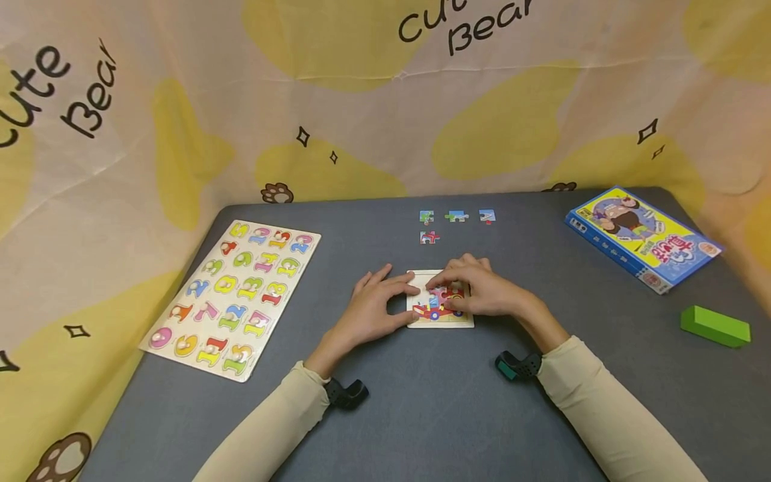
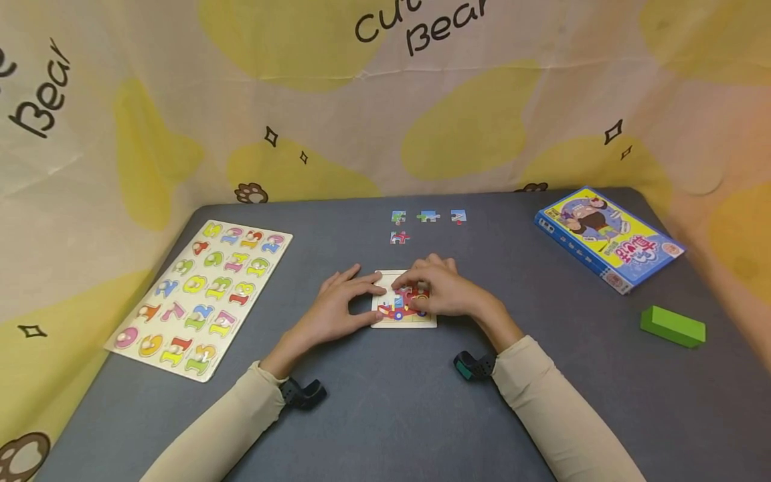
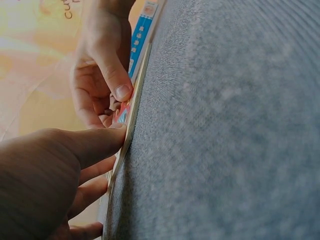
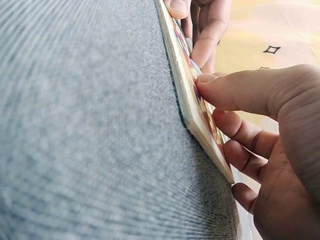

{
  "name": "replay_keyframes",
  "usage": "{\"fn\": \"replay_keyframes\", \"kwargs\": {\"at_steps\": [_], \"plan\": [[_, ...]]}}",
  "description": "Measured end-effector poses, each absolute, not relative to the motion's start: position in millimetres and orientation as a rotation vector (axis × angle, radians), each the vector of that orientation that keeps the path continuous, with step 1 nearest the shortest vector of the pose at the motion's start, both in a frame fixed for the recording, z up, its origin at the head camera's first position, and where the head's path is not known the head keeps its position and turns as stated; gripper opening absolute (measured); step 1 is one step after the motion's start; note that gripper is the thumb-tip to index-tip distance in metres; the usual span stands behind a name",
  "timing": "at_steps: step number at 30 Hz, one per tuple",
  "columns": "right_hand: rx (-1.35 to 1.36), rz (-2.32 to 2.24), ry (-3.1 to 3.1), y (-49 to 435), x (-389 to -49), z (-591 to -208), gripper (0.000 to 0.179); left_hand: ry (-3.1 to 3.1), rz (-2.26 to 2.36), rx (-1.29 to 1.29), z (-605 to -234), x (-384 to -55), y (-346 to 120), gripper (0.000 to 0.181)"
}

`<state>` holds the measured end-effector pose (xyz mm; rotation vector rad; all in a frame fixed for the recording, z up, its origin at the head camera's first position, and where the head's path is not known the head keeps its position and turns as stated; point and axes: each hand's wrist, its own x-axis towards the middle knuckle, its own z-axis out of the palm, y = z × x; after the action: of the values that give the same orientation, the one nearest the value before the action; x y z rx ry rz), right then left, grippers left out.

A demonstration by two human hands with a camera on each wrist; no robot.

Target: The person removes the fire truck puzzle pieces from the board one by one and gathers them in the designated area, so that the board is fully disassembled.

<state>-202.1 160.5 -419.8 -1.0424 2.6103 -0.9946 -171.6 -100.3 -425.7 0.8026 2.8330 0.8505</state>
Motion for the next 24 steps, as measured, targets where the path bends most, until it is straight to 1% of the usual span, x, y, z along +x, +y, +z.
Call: {"fn": "replay_keyframes", "kwargs": {"at_steps": [24], "plan": [[-1.060,-1.025,2.606,162.8,-202.6,-419.3,0.034,2.820,0.862,0.800,-425.1,-171.3,-100.4,0.042]]}}
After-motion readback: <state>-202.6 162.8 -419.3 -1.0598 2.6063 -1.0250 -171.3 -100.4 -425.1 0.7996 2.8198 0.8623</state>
